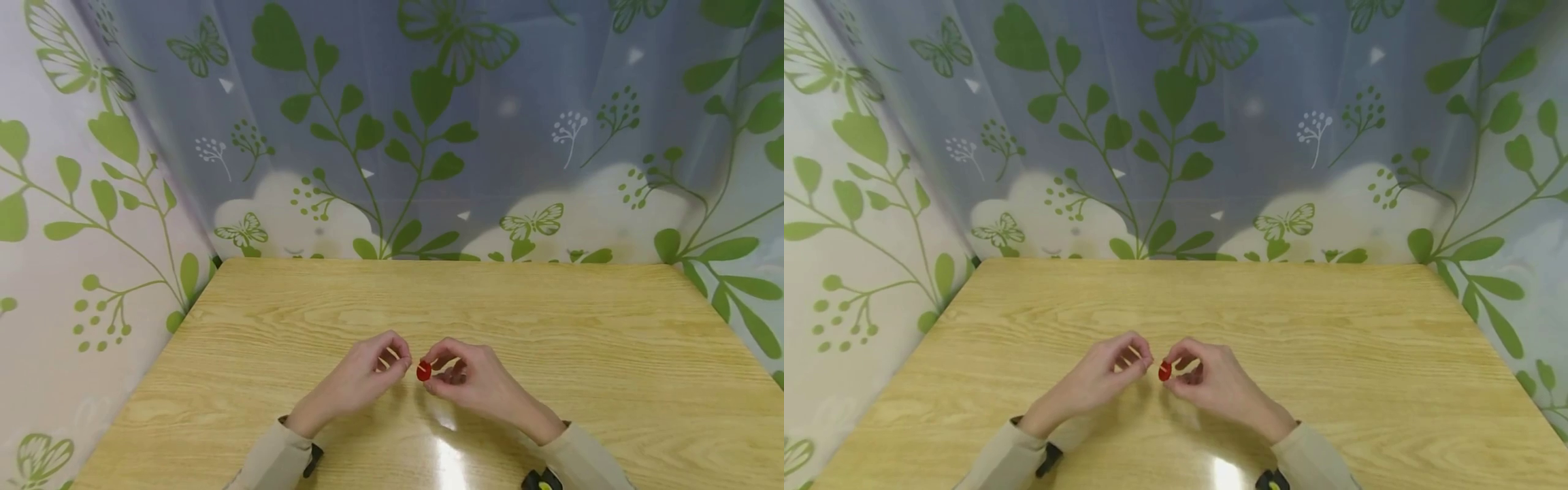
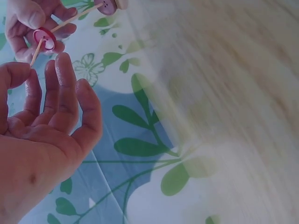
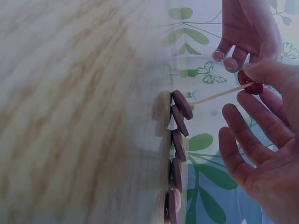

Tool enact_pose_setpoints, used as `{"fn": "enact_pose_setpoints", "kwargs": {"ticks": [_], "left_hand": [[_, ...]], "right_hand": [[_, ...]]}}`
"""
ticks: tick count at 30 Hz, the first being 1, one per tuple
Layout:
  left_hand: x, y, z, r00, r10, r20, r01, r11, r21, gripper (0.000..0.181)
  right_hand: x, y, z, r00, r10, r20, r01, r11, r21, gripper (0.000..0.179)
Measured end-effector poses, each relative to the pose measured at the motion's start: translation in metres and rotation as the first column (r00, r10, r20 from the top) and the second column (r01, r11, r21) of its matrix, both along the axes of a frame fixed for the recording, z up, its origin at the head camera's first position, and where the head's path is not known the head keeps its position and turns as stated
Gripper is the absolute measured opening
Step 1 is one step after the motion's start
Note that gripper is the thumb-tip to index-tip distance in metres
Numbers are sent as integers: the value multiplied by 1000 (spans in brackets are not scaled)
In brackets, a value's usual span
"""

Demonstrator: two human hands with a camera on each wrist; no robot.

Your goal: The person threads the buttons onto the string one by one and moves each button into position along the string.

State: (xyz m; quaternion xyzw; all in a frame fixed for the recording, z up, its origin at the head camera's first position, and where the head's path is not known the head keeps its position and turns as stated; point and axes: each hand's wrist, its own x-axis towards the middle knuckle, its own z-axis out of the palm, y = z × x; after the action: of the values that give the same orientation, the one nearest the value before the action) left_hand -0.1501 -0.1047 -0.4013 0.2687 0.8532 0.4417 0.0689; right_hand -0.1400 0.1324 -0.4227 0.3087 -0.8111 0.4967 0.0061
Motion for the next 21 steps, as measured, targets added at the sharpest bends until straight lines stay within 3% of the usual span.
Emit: {"fn": "enact_pose_setpoints", "kwargs": {"ticks": [15,21], "left_hand": [[-9,-9,4,998,45,-40,-45,999,15,4],[-15,-11,4,996,60,-63,-59,998,18,5]], "right_hand": [[-14,-8,5,999,-37,-17,38,997,62,22],[-20,-9,3,998,-52,19,51,996,70,21]]}}
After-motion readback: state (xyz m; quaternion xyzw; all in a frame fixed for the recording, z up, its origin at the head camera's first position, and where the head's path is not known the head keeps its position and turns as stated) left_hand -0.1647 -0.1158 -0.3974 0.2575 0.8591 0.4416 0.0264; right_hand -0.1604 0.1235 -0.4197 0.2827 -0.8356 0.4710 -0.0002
